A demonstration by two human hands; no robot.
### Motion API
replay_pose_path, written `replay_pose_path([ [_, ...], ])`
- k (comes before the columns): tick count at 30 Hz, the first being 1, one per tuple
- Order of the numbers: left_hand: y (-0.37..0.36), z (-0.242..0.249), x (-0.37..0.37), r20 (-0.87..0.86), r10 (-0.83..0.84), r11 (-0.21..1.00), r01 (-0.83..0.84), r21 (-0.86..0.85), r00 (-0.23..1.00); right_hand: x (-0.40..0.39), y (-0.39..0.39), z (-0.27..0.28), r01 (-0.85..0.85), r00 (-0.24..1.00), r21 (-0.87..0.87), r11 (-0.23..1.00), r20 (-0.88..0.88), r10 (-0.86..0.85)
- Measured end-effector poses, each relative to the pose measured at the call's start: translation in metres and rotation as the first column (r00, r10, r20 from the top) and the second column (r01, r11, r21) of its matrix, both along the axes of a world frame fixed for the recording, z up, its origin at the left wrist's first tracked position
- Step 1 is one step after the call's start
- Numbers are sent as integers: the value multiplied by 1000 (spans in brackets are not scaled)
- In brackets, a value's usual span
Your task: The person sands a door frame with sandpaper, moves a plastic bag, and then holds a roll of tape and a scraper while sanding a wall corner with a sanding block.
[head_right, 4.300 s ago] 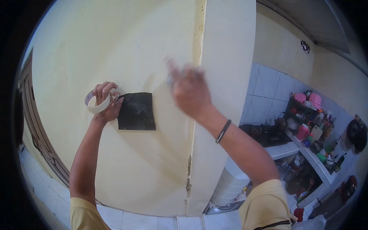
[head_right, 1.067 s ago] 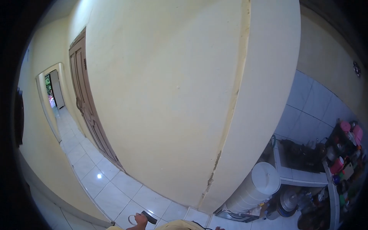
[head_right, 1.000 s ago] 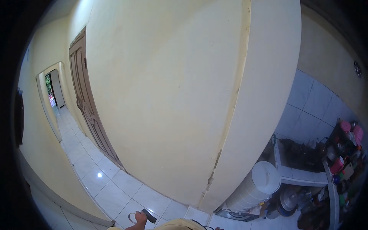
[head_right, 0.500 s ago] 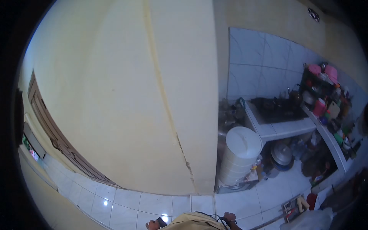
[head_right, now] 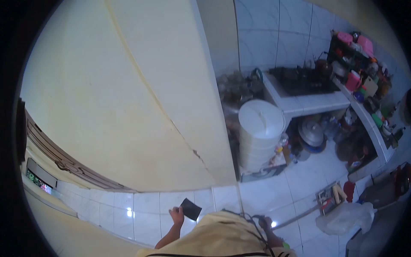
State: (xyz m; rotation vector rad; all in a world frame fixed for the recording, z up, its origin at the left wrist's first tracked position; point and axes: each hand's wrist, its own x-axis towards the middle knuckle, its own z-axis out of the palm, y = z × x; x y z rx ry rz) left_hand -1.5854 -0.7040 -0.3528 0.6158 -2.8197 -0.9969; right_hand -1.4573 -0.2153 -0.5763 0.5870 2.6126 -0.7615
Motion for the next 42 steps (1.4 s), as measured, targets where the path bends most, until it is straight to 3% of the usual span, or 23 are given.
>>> replay_pose_path([
  [2,4,-1,14,29,20,1000,-21,23,999,-6,-3,-2,267,959,8,964,96,-267],
  [4,12,6,15,41,52,996,-55,68,998,-11,0,2,58,997,72,996,36,-61],
  [6,18,16,22,37,71,991,-75,111,997,-17,-5,26,237,960,43,971,143,-241],
  [7,17,14,23,23,68,994,-70,79,997,-23,-5,34,43,977,59,997,204,-54],
  [10,12,17,34,23,84,994,-85,70,996,-24,-11,101,74,980,22,997,182,-77],
  [15,3,11,53,-38,172,982,-168,81,984,-46,-12,117,-205,975,83,975,100,197],
  [18,10,28,65,-8,339,914,-328,241,941,-59,-11,117,-311,949,99,945,88,303],
  [19,-6,-16,73,-25,405,876,-380,295,914,-64,-10,115,-365,931,129,922,70,359],
  [23,8,0,83,-21,467,793,-408,453,884,-75,-2,91,-448,881,224,866,-58,470],
  [26,14,6,78,-57,469,772,-378,511,881,-103,8,84,-642,747,260,721,-2,665],
  [27,17,12,76,-67,475,772,-378,511,877,-112,2,125,-494,869,-72,867,-1,495],
  [28,20,17,76,-76,479,772,-378,511,875,-122,-6,170,-192,971,-420,887,51,234],
  [29,20,18,74,-69,457,790,-369,490,887,-135,-18,228,114,987,-618,778,162,-16],
  [31,16,17,68,-58,408,825,-341,451,911,-141,-18,265,187,966,-805,563,253,42],
  [32,14,17,64,-61,400,833,-335,441,914,-143,-19,280,225,955,-871,436,286,79],
  [35,13,18,48,-68,381,846,-318,427,922,-142,-31,323,253,926,-871,421,344,156],
  [37,15,24,38,-56,378,843,-318,433,924,-129,-31,281,159,944,-875,457,271,190],
  [39,18,32,30,-83,345,871,-286,400,935,-125,-34,300,28,941,-896,443,173,289],
  [42,25,34,24,-183,305,908,-227,353,934,-122,-44,322,220,941,-881,418,305,148],
])
